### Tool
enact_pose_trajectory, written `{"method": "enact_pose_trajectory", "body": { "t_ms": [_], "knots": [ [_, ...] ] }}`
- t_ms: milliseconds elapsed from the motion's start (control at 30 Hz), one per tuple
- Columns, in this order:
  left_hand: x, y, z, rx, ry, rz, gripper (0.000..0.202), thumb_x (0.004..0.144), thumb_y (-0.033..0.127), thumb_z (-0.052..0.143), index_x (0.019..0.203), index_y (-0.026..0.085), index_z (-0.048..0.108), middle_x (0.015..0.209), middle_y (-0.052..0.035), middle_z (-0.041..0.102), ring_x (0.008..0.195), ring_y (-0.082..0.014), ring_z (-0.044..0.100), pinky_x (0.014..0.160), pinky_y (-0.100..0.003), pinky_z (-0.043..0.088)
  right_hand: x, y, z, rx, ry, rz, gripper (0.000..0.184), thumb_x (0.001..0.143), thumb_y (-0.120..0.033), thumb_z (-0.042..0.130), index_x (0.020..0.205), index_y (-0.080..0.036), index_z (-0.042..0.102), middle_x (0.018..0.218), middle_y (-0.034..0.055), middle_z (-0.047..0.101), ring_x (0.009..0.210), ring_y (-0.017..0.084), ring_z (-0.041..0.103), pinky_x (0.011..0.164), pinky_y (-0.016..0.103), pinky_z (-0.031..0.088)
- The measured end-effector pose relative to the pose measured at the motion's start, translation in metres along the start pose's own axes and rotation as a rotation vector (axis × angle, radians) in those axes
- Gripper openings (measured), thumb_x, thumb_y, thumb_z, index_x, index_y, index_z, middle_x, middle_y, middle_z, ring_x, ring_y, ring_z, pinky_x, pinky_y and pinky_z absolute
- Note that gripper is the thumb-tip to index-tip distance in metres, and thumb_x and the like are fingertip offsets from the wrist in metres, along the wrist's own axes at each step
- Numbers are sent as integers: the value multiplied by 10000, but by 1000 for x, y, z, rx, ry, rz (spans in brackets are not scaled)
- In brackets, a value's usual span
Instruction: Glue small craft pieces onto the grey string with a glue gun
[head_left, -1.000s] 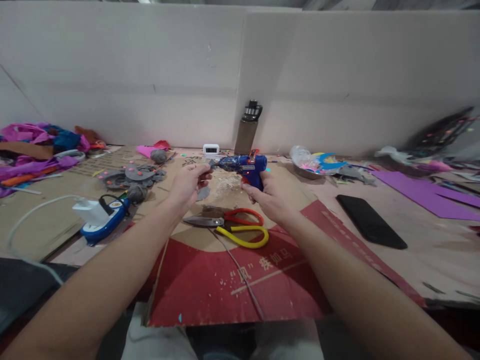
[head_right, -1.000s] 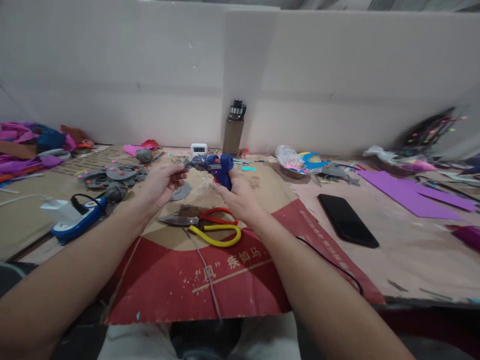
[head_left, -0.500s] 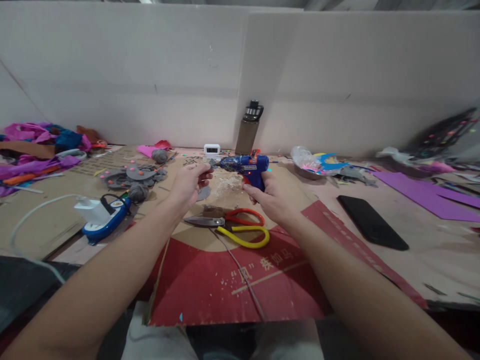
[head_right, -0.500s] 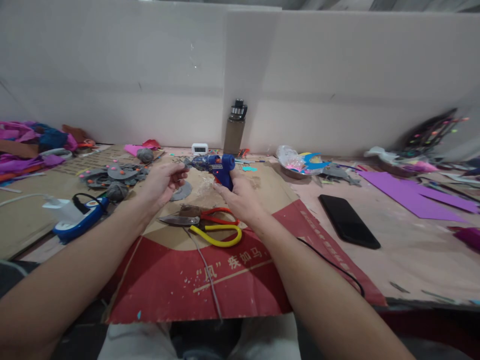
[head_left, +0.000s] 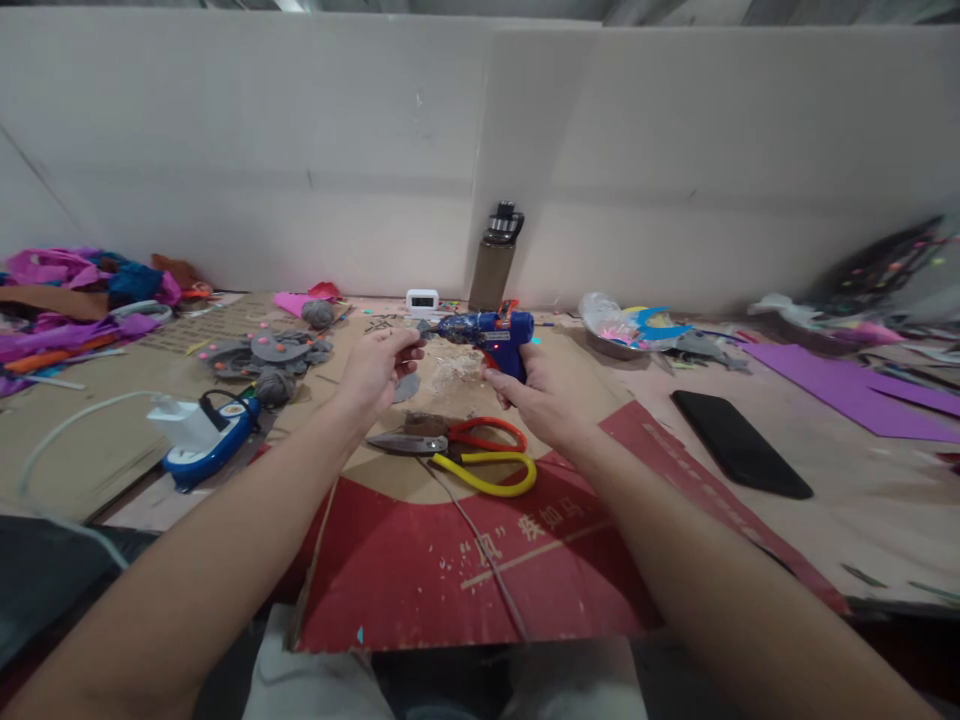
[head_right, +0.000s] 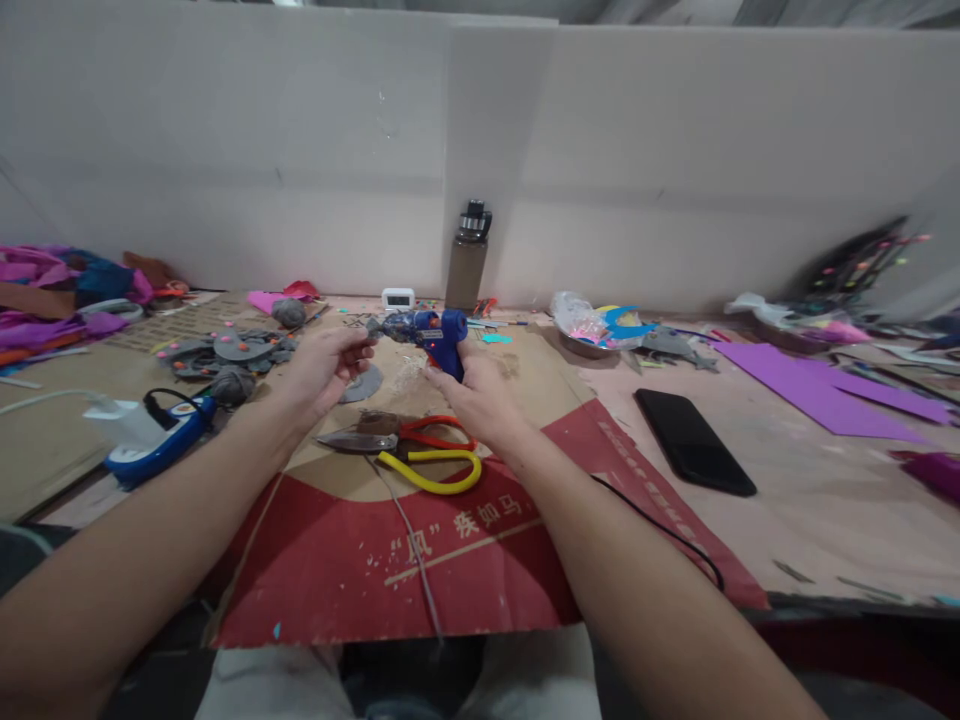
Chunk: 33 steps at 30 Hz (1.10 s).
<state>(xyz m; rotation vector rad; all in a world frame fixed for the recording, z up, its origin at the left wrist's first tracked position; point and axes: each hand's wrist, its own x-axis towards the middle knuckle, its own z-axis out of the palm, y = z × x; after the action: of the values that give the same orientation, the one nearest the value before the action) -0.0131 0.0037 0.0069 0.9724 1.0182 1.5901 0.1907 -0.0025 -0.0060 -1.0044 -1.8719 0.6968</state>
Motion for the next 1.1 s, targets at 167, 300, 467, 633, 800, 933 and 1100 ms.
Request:
{"method": "enact_pose_trajectory", "body": {
  "t_ms": [167, 300, 467, 633, 800, 933, 1100],
  "knots": [
    [1, 1, -1, -14, 20, 3, 147, 600, 193, 713, 651, 122, 595, 626, -23, 610, 552, -82, 553, 486, -180, 388, 0, 2, 2, -4, 6, 22, 259, 814, -401, 544, 987, -209, 552, 691, 9, 556, 641, 173, 531, 572, 301, 437],
    [4, 0, -5, -18, 22, 9, 172, 596, 213, 724, 670, 127, 595, 641, -16, 614, 560, -83, 559, 491, -183, 395, -1, 1, 2, 29, 17, 58, 259, 796, -408, 564, 963, -214, 526, 671, -9, 530, 581, 151, 500, 532, 287, 425],
    [8, -2, -8, -24, 47, 14, 147, 608, 208, 703, 673, 125, 600, 638, -26, 621, 552, -87, 562, 479, -182, 389, 3, 3, 1, 265, 13, 134, 223, 774, -342, 566, 928, -230, 450, 706, -32, 546, 508, 105, 468, 507, 262, 432],
    [8, -2, -7, -21, 21, 12, 146, 606, 204, 706, 667, 126, 598, 631, -25, 619, 543, -85, 557, 491, -185, 400, 14, 23, -7, 228, -8, 330, 158, 779, -277, 539, 900, -202, 471, 696, -15, 581, 483, 98, 472, 487, 250, 420],
    [9, 0, -8, 0, 17, 26, 169, 595, 218, 713, 675, 124, 599, 644, -28, 624, 542, -84, 553, 480, -183, 387, 18, 42, -23, -565, -21, 333, 187, 765, -340, 620, 767, -156, 593, 768, 124, 645, 743, 229, 611, 654, 336, 454],
    [12, 2, -11, -8, 28, 51, 195, 584, 228, 726, 673, 130, 583, 641, -13, 610, 550, -77, 549, 497, -181, 394, 10, 23, -26, -806, 4, 175, 221, 815, -344, 567, 821, -136, 640, 878, 156, 655, 853, 249, 613, 707, 344, 447],
    [15, 3, -15, -7, 55, 65, 196, 583, 228, 724, 659, 128, 574, 626, -8, 595, 538, -71, 534, 483, -172, 390, -13, -11, -9, -400, -533, -82, 204, 699, -327, 695, 878, -233, 671, 713, -9, 663, 600, 133, 588, 531, 236, 420]
  ]
}}
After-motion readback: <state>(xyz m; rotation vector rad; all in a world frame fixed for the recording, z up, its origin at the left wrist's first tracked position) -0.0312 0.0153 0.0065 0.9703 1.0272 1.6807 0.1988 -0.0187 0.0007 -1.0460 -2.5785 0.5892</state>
